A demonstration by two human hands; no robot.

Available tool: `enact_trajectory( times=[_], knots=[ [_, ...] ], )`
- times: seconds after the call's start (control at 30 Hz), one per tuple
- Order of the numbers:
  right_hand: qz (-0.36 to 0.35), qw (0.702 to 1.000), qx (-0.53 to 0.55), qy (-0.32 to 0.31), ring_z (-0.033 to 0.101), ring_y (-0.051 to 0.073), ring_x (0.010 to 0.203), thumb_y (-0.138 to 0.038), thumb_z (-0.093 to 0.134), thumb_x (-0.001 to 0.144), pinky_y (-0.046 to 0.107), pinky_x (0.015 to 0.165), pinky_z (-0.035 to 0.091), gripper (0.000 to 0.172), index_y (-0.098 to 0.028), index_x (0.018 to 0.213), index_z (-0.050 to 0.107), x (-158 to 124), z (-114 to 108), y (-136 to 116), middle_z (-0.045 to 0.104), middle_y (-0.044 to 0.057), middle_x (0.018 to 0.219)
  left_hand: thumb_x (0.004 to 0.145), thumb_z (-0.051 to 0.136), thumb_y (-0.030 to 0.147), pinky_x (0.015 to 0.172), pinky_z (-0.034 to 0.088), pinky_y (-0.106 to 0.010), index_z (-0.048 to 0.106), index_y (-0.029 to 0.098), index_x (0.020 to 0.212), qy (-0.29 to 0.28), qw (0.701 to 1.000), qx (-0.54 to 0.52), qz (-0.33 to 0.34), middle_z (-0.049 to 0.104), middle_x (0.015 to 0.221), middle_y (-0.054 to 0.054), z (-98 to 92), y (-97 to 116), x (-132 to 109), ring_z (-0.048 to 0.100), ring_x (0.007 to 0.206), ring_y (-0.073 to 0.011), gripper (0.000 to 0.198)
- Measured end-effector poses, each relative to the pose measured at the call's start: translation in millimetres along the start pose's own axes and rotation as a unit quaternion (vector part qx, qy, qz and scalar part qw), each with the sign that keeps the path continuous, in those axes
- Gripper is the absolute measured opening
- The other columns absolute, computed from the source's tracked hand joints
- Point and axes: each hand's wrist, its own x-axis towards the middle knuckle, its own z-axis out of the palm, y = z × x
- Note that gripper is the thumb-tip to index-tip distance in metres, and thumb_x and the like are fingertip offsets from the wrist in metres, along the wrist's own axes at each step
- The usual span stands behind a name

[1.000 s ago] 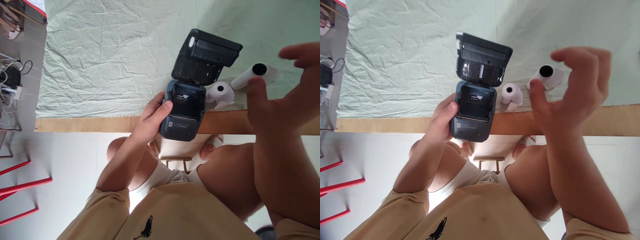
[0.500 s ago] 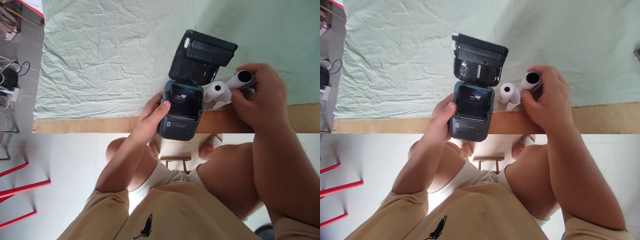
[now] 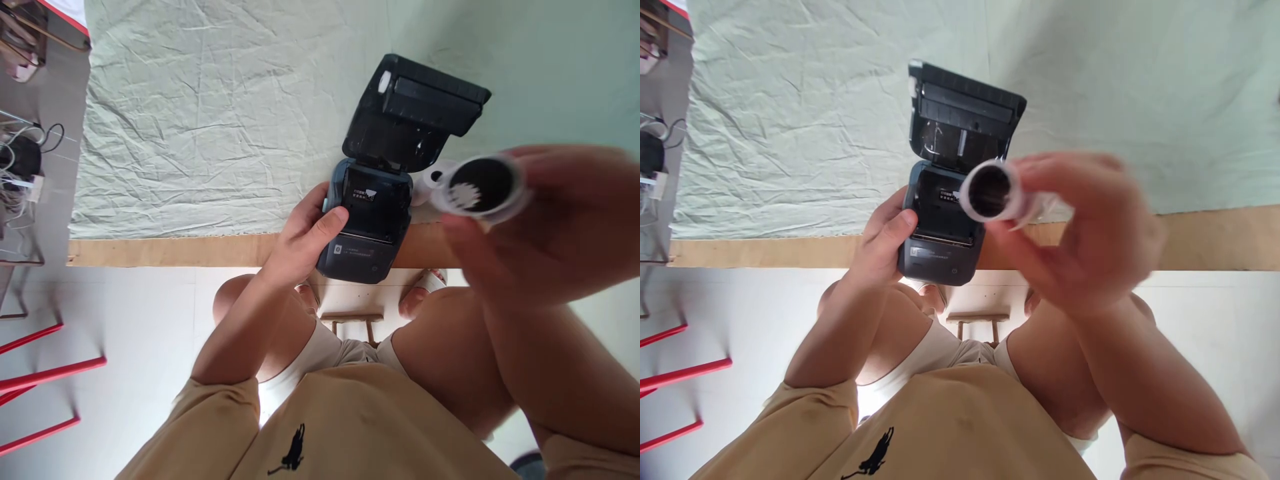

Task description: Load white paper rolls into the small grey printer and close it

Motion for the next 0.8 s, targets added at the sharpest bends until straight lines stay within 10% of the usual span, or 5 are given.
enact_trajectory(
  times=[0.2, 0.8],
  knots=[
    [-0.150, 0.974, -0.143, 0.093, 0.091, 0.022, 0.094, -0.007, 0.081, 0.100, 0.038, 0.080, 0.064, 0.028, -0.027, 0.118, 0.075, 2, 44, -16, 0.093, 0.001, 0.106, 0.100, 0.081, 0.072, 0.084, 0.063, -0.034, 0.082, 0.026, 0.123, -0.031, 0.999, 0.035, 0.024, 0.082, 0.108, -0.006, -5.6, -6, 1, 0.075, 0.099, -0.0244, 0.052],
    [-0.225, 0.958, -0.176, -0.002, 0.083, 0.022, 0.102, -0.027, 0.072, 0.113, 0.042, 0.086, 0.054, 0.007, -0.027, 0.115, 0.079, -16, 46, -24, 0.089, -0.001, 0.100, 0.100, 0.082, 0.073, 0.133, 0.059, -0.053, 0.073, 0.027, 0.152, -0.044, 0.997, 0.030, 0.052, 0.080, 0.155, -0.010, -8.8, -13, 3, 0.073, 0.154, -0.0372, 0.070]
  ],
)
